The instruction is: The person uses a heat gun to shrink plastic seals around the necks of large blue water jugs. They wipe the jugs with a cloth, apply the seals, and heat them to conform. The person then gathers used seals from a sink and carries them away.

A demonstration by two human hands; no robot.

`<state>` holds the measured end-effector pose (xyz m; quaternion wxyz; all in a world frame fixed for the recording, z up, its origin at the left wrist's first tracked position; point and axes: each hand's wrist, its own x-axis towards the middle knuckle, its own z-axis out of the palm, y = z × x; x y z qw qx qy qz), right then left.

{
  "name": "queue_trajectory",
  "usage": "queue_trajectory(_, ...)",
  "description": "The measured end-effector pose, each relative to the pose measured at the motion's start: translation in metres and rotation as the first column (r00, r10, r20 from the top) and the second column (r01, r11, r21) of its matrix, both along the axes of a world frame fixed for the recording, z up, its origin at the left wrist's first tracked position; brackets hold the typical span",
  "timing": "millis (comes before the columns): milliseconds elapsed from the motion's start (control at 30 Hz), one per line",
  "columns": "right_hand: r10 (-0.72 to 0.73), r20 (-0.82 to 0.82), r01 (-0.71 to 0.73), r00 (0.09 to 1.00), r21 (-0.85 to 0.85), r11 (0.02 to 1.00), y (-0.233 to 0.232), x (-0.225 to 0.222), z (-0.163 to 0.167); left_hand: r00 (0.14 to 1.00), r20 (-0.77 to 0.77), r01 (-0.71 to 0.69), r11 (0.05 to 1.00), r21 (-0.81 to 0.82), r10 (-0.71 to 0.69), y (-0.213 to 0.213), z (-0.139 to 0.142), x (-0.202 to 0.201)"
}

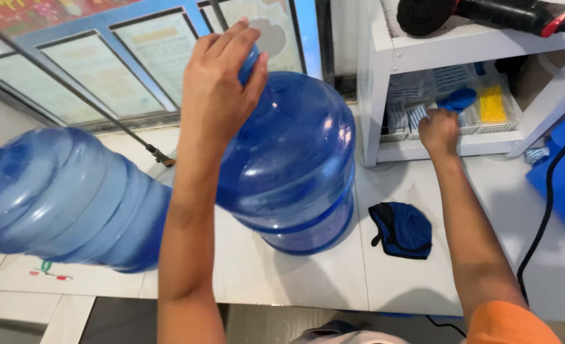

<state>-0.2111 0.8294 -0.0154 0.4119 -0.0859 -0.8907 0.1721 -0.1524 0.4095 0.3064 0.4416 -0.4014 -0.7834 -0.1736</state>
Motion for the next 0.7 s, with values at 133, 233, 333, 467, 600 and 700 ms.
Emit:
queue_trajectory(133,-0.21,-0.008,0.206,0.978,0.231,0.951,0.045,-0.029,0.002,1.0,-0.001,-0.013,1.0,0.019,0.013,0.003,0.003,0.007)
queue_trajectory(233,-0.377,0.237,0.325,0.895,0.23,0.917,0.088,-0.06,0.017,0.999,0.034,-0.015,0.997,0.072,0.012,0.007,0.003,0.009)
queue_trajectory(333,-0.329,0.051,0.313,0.943,0.198,0.929,0.111,-0.096,0.027,0.993,0.122,-0.023,0.989,0.149,0.004,0.009,0.001,0.01)
queue_trajectory(467,-0.155,0.188,0.109,0.97,0.236,0.966,0.12,-0.134,0.034,0.989,0.137,0.023,0.978,0.206,-0.052,0.014,0.001,0.011)
queue_trajectory(600,-0.142,0.197,0.095,0.97,0.232,0.968,0.121,-0.149,0.034,0.993,0.097,0.04,0.966,0.256,-0.067,0.021,-0.001,0.012)
queue_trajectory(700,-0.142,0.193,0.096,0.971,0.228,0.969,0.123,-0.149,0.034,0.994,0.096,0.032,0.962,0.271,-0.06,0.023,-0.003,0.01)
